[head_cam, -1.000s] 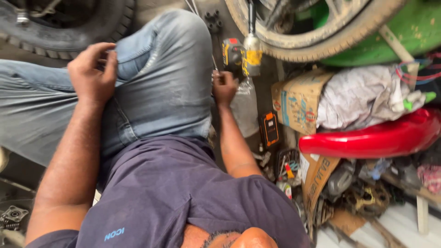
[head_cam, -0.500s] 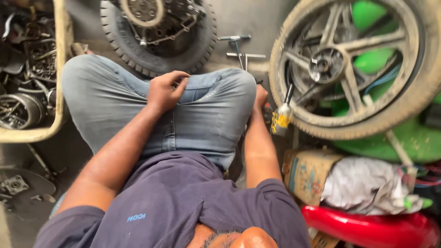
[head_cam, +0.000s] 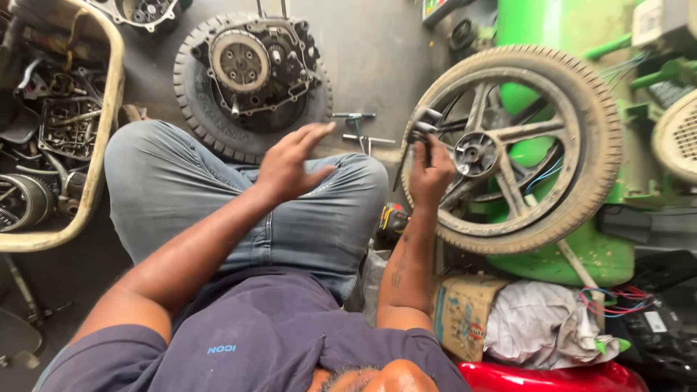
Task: The recorder is assembling or disassembling a motorcycle engine clutch assembly and related components using tools while sitting on the floor.
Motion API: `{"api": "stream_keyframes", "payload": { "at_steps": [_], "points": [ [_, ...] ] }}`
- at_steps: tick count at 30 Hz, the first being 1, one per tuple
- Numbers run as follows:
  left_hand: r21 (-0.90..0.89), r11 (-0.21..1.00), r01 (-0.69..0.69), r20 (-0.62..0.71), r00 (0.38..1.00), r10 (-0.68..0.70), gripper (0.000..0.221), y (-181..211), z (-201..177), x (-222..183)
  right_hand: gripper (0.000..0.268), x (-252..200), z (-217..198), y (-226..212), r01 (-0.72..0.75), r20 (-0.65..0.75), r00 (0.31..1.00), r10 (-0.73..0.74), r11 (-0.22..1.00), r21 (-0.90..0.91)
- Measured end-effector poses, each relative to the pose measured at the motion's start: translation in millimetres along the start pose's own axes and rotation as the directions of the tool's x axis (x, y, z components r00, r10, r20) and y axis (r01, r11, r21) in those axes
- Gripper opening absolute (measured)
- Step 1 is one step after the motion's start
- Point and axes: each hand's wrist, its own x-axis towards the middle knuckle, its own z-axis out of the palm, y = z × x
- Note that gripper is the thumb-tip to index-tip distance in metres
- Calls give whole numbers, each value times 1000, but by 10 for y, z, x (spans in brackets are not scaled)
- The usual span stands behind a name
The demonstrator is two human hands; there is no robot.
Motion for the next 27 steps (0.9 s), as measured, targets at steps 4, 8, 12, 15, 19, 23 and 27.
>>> {"api": "stream_keyframes", "payload": {
  "at_steps": [4,8,12,15,19,23,27],
  "points": [
    [-46,943,-329,-101,941,323,95,473,-256,333,22,169,-18,-774,187,256,930,-263,940,287],
    [-218,970,-107,63,990,124,94,345,-364,274,21,58,161,-1271,183,336,871,-358,872,454],
    [-158,984,-85,2,996,87,75,71,-584,99,18,-77,323,-1372,33,496,784,-374,822,568],
    [-169,968,-188,-76,981,177,73,-114,-620,12,21,-140,456,-1365,-98,597,714,-367,792,603],
    [-183,982,-53,-211,977,14,63,-396,-408,-73,47,-22,294,-1895,-27,631,728,-269,908,419],
    [-382,881,281,-340,843,-416,57,-749,-74,33,30,-373,297,-1740,499,216,818,-533,845,194],
    [-970,110,216,42,596,-802,45,-789,93,83,29,-693,788,-1145,-251,498,861,102,937,242]
  ]
}}
